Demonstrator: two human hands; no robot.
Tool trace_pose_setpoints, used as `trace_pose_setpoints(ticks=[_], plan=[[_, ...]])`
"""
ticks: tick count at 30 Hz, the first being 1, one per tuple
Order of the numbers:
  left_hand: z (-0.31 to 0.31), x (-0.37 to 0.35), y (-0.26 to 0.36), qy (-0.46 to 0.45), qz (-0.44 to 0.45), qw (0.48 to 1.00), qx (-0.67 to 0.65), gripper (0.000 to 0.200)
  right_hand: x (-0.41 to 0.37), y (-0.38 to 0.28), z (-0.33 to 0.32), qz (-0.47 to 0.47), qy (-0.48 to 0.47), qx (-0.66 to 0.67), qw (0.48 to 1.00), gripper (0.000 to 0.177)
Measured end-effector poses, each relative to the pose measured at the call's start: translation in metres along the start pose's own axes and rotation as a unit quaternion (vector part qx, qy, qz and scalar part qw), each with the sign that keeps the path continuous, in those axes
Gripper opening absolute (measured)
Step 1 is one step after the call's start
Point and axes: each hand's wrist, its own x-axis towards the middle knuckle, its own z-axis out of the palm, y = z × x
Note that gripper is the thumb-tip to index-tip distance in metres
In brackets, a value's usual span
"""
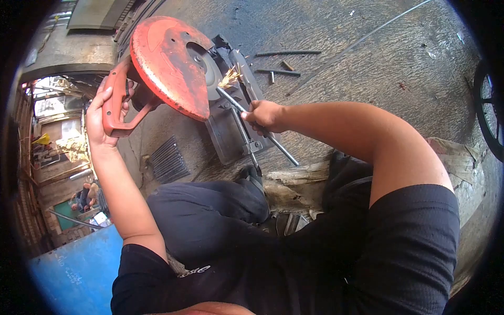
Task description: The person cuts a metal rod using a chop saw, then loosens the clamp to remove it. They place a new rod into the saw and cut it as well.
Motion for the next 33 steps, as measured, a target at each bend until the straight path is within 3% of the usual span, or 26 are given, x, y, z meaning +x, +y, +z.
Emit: trace_pose_setpoints(ticks=[8,11,21,23,33], plan=[[-0.002,0.001,-0.001,-0.006,0.002,1.0,-0.002,0.051,0.001,0.003,-0.002,-0.072,0.1,-0.076,0.99,0.022],[-0.003,0.001,-0.001,-0.003,0.001,1.0,-0.004,0.052,0.007,0.007,-0.009,-0.07,0.077,0.026,0.994,0.022],[-0.007,0.003,-0.003,-0.022,0.005,1.0,0.02,0.052,-0.005,-0.005,-0.01,-0.019,0.034,-0.015,0.999,0.029],[-0.004,0.002,-0.001,-0.017,0.002,1.0,0.012,0.052,-0.004,-0.003,-0.012,-0.009,-0.022,-0.011,1.0,0.028],[-0.001,0.0,0.0,-0.01,0.001,1.0,0.01,0.052,0.012,-0.002,-0.008,-0.026,0.025,-0.061,0.997,0.017]])
